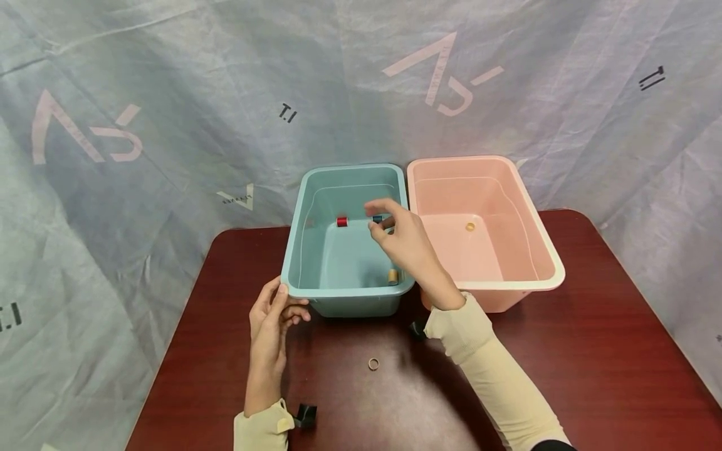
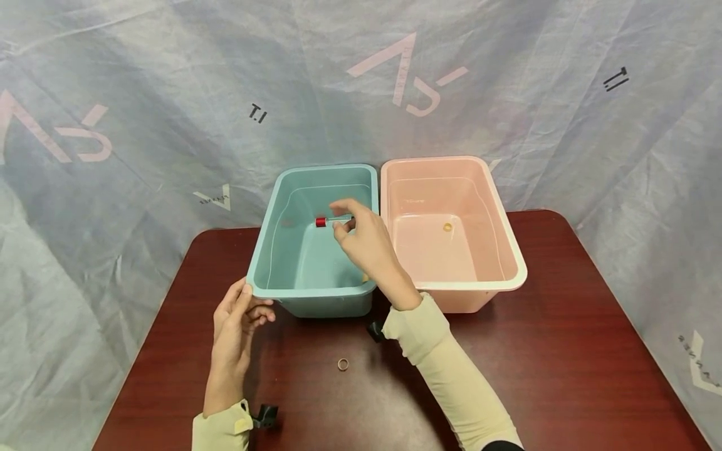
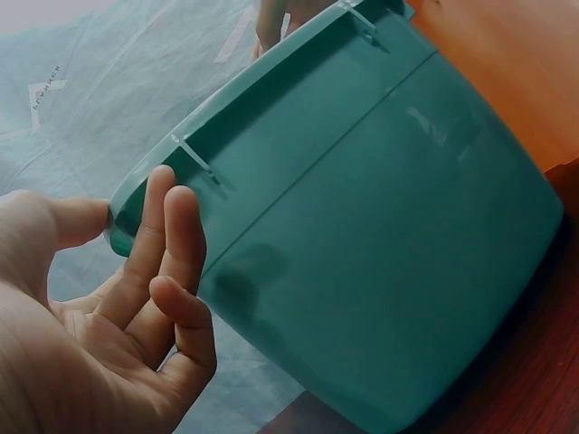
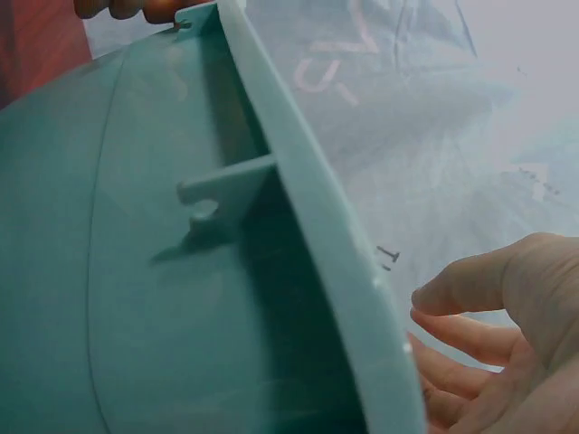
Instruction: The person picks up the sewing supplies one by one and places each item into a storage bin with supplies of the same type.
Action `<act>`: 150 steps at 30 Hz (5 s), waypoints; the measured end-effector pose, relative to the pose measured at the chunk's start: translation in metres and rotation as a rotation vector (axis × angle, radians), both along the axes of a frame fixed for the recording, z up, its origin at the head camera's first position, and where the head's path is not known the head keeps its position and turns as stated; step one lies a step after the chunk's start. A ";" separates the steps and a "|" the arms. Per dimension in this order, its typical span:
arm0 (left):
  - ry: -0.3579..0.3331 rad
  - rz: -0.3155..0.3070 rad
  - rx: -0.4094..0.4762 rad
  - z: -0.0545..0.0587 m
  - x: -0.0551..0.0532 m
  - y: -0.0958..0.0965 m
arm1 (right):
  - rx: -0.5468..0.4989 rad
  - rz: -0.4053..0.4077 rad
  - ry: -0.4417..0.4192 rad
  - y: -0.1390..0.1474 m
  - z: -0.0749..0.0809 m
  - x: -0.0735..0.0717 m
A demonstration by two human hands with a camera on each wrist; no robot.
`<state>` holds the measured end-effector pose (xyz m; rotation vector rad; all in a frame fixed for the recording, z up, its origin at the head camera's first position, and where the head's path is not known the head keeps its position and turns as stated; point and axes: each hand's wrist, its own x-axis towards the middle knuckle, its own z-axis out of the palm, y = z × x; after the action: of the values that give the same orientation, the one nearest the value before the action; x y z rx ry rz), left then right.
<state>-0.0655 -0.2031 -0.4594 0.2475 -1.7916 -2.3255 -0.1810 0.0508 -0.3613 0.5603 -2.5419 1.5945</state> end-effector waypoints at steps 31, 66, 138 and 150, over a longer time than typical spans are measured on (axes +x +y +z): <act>0.008 0.013 0.028 -0.001 -0.003 0.002 | -0.154 0.606 0.049 0.027 -0.019 0.030; -0.008 0.003 0.024 -0.001 -0.003 0.000 | -0.071 0.821 -0.062 0.034 -0.085 0.064; -0.012 0.015 0.008 0.001 -0.003 0.002 | 0.284 0.685 0.058 0.031 -0.132 0.076; -0.020 0.031 -0.003 0.001 -0.001 -0.001 | 0.192 0.680 0.116 0.041 -0.102 0.079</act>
<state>-0.0664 -0.2039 -0.4585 0.2969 -1.7869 -2.3075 -0.1022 0.0921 -0.4630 1.6221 -2.5713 1.3958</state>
